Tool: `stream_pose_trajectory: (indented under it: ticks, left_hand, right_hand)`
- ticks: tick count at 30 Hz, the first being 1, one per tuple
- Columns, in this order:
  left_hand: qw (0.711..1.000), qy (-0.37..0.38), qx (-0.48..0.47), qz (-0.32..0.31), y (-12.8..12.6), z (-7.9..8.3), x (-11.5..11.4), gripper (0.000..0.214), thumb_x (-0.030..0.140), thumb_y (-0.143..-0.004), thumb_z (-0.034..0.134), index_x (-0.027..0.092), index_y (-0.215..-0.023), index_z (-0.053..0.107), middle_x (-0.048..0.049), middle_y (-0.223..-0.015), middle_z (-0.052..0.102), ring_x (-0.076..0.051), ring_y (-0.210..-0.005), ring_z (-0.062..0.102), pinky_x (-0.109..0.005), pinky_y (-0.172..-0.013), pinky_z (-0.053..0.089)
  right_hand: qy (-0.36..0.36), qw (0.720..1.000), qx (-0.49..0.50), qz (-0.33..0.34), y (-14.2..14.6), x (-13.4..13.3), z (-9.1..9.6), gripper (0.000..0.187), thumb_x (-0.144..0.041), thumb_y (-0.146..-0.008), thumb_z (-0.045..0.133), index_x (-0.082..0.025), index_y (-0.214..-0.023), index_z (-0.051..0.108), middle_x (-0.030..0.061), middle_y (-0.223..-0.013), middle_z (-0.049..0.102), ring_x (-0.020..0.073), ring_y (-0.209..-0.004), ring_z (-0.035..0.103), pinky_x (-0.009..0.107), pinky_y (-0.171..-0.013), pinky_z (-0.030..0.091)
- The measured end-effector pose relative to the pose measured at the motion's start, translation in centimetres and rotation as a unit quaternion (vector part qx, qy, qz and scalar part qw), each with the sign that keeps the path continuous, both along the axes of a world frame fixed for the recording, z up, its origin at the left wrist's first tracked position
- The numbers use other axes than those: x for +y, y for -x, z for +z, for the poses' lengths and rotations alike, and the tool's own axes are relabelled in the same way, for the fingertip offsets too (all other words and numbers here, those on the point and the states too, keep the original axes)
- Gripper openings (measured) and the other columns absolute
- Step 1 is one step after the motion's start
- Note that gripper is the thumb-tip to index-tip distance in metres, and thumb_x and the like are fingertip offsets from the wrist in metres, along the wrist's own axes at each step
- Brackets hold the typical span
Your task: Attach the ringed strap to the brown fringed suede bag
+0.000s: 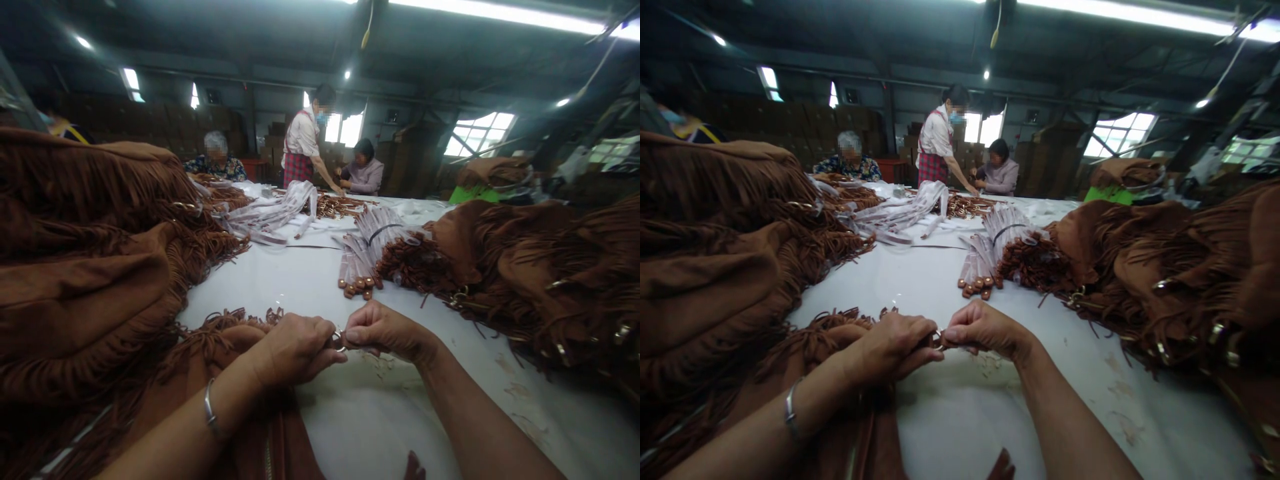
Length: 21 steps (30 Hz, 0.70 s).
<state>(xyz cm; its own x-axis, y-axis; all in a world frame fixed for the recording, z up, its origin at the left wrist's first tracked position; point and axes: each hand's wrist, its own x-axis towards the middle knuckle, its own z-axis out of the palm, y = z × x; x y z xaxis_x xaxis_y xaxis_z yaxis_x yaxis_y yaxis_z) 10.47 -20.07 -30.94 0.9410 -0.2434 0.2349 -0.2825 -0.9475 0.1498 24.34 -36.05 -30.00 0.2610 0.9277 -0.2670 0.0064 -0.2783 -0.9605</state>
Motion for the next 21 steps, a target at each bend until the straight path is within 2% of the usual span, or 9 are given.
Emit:
stream_pose_trajectory:
  ticks: [4, 10, 15, 21]
  left_hand:
    - [1.000, -0.001, -0.003, 0.012, -0.1, -0.5, -0.1, 0.029, 0.045, -0.087, 0.045, 0.017, -0.084, 0.051, -0.0034, -0.079, 0.063, -0.018, -0.070, 0.060, -0.026, -0.060, 0.041]
    - [0.996, 0.022, 0.008, 0.085, -0.5, -1.1, 0.5, 0.031, 0.047, -0.087, 0.043, 0.017, -0.088, 0.052, -0.0052, -0.082, 0.063, -0.021, -0.074, 0.061, -0.028, -0.062, 0.043]
    - [0.994, 0.070, 0.047, 0.062, -0.5, -0.6, 0.6, 0.027, 0.044, -0.082, 0.052, 0.019, -0.093, 0.052, -0.0025, -0.085, 0.062, -0.019, -0.078, 0.059, -0.026, -0.066, 0.042]
    - [0.994, 0.025, 0.055, 0.087, -0.3, 0.0, -0.4, 0.021, 0.036, -0.087, 0.042, 0.018, -0.089, 0.053, -0.0049, -0.087, 0.060, -0.021, -0.079, 0.057, -0.031, -0.068, 0.044]
  right_hand:
    - [0.027, 0.999, -0.038, 0.024, 0.4, -0.3, 0.4, 0.035, -0.043, -0.070, 0.068, -0.008, -0.067, 0.064, -0.0048, -0.044, 0.045, 0.0028, -0.034, 0.034, 0.014, -0.031, 0.020]
    - [0.016, 0.997, -0.074, -0.009, 1.4, 0.1, 0.4, 0.035, -0.043, -0.076, 0.062, -0.008, -0.074, 0.065, -0.0053, -0.042, 0.044, 0.0024, -0.034, 0.031, 0.014, -0.032, 0.019]
    - [0.029, 0.998, -0.053, -0.033, 1.4, 0.1, 0.6, 0.033, -0.043, -0.069, 0.066, -0.010, -0.065, 0.062, -0.0053, -0.045, 0.044, 0.0031, -0.036, 0.036, 0.013, -0.031, 0.022]
    - [0.040, 0.994, -0.065, -0.078, 1.2, 0.0, 1.2, 0.023, -0.032, -0.071, 0.064, -0.011, -0.065, 0.063, -0.0041, -0.050, 0.050, 0.0022, -0.035, 0.036, 0.013, -0.030, 0.021]
